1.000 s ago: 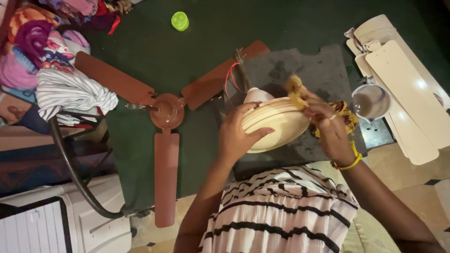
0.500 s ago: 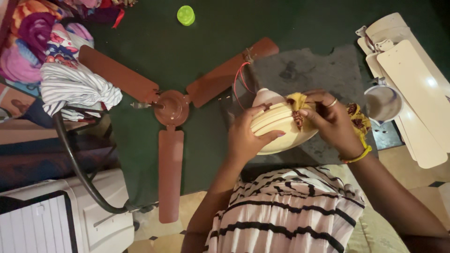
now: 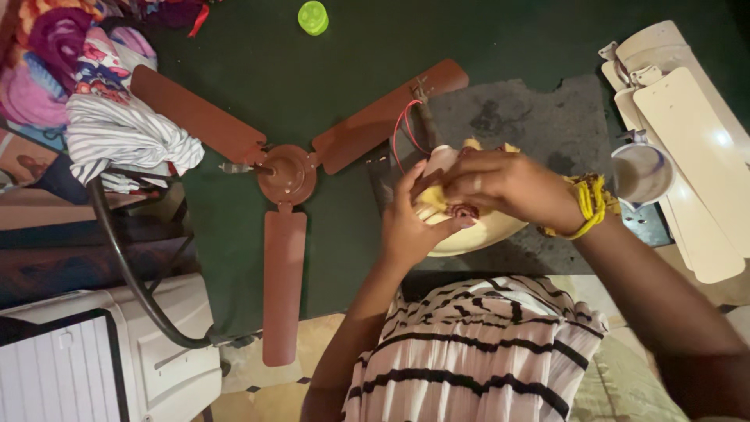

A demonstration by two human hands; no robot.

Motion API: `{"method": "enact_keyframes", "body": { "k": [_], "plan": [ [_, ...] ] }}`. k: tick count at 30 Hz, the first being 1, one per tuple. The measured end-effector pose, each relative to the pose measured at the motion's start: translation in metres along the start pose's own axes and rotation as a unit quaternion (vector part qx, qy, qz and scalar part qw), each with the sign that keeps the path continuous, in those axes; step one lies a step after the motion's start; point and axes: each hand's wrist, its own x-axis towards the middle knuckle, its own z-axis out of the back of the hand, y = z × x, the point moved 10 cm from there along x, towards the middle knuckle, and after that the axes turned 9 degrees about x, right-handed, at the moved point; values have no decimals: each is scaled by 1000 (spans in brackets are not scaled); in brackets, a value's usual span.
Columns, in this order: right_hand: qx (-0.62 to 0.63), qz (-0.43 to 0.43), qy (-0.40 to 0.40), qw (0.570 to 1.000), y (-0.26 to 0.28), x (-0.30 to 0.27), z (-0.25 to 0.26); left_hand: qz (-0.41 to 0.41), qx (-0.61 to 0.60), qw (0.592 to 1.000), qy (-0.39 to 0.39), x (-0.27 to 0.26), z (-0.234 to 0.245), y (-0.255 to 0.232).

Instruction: The person wipes the ceiling fan motor housing and a fan blade with a cloth, using a liquid from a small container. The person handles the motor housing and blade one at a time, wiping each surface thoroughly.

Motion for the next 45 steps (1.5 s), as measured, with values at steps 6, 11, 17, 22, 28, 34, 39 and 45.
{"method": "enact_keyframes", "body": {
  "k": [6,11,17,22,28,34,39,45],
  "plan": [
    [146,-95,-254,951,-104,-123,7,0,-116,993,-9,-10,-3,13],
    [374,-274,-433,773,-201,-241,-71,39,-120,992,-11,-8,-6,29],
    [336,-210,-461,794,-179,-218,-43,79,-248,964,-56,-27,-8,48],
    [-17,-131,-247,960,-66,-110,41,127,-310,934,-124,-80,-24,72],
    [-77,-55,-79,992,8,-32,23,-25,-153,987,-48,-67,-19,19],
    [-40,-28,-123,991,-2,-37,25,-134,69,986,73,6,-6,-37],
    [59,-87,-217,971,-60,-109,38,-101,36,985,136,15,-17,-54],
    [-19,-259,-392,882,-110,-207,-7,-102,-58,983,144,9,-6,-43]
  ]
}}
